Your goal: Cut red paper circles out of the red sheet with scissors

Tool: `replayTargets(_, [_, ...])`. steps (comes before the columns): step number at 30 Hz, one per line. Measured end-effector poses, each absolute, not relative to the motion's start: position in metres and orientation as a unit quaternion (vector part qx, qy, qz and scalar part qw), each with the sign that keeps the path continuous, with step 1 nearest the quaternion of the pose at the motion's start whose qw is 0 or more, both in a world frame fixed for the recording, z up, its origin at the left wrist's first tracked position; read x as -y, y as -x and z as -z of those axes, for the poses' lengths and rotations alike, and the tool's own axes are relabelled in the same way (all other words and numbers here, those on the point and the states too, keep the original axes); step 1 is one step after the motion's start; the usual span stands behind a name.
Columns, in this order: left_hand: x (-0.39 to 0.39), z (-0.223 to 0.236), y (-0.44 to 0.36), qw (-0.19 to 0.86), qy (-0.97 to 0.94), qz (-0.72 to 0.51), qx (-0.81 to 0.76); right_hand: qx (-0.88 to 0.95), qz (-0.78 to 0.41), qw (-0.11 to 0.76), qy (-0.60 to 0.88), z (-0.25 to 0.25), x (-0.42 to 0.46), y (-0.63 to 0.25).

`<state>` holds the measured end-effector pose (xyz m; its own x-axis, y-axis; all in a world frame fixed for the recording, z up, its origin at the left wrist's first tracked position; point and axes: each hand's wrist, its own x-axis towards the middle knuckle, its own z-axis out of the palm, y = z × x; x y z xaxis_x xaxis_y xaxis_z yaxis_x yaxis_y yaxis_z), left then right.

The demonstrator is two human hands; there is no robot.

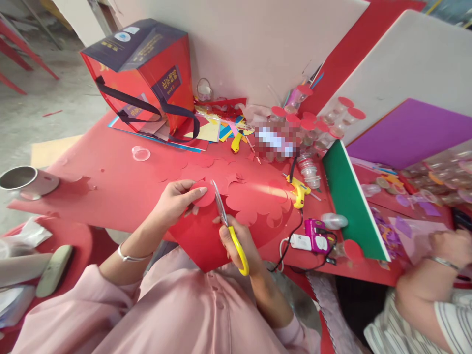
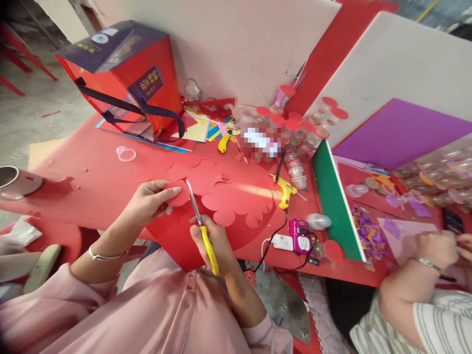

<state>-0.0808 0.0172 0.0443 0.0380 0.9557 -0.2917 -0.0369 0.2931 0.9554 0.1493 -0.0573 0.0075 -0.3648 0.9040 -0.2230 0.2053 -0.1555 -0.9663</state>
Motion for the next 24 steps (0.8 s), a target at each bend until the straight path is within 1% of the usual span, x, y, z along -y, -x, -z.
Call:
replayTargets(8, [-0.0195,-0.0444,0.0776,0.579,-0.411,-0.441,-0.55,0.573,-0.592,0.31,0.475,0.0013,0.0571,-0.1482])
replayTargets(15, [-0.0214,-0.0458,0.0791,0.575,-0.442,-0.401,-0.559,0.581,-0.59,0.299,0.475,-0.0009,0.054,-0.1496])
replayTargets(24, [-0.0246,-0.0425,0.0802,0.581,-0.437,-0.4,-0.557,0.578,-0.589,0.306,0.475,0.0018,0.0524,-0.1492])
